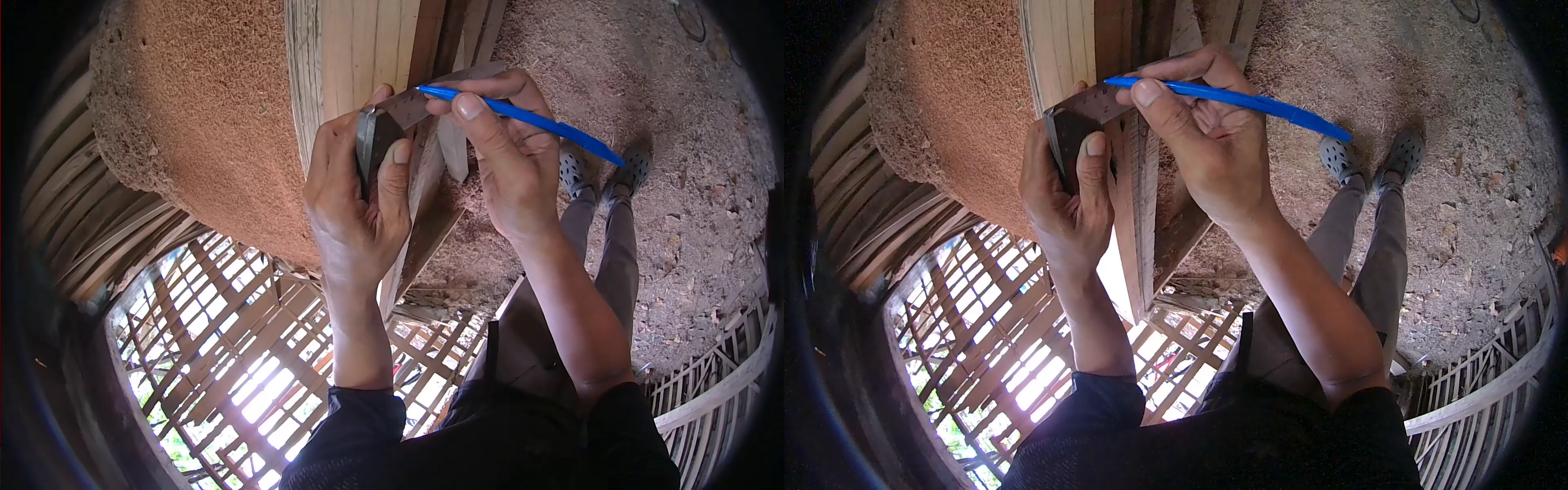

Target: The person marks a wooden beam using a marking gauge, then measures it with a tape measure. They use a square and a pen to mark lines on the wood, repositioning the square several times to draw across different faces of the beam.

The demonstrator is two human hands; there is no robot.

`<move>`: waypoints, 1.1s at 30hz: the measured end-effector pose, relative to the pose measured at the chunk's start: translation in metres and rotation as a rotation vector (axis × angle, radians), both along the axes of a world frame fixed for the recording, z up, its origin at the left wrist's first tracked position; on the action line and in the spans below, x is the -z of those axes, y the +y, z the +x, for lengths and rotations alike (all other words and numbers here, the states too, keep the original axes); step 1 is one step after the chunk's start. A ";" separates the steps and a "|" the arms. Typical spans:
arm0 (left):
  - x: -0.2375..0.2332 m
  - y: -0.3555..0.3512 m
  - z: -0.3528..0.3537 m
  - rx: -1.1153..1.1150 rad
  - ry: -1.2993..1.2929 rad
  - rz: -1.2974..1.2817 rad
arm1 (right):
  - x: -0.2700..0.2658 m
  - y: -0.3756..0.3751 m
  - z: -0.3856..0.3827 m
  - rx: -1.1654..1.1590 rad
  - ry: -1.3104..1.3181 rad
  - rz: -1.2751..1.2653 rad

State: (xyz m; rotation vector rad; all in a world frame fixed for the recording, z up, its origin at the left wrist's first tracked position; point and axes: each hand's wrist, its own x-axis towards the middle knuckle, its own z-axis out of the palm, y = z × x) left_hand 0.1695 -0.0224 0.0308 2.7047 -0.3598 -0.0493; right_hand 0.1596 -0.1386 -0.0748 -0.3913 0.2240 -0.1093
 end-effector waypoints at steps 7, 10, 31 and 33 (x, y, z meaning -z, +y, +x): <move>0.000 0.000 -0.001 -0.013 -0.005 -0.019 | 0.002 -0.001 0.001 -0.007 -0.013 -0.079; 0.002 0.000 0.000 -0.021 -0.001 -0.030 | 0.002 -0.001 0.001 -0.013 -0.025 -0.090; 0.004 -0.005 -0.003 -0.070 -0.021 -0.032 | 0.002 -0.005 0.002 -0.038 -0.025 -0.103; 0.003 -0.005 -0.003 -0.053 -0.038 -0.043 | 0.002 -0.007 0.003 -0.050 -0.018 -0.101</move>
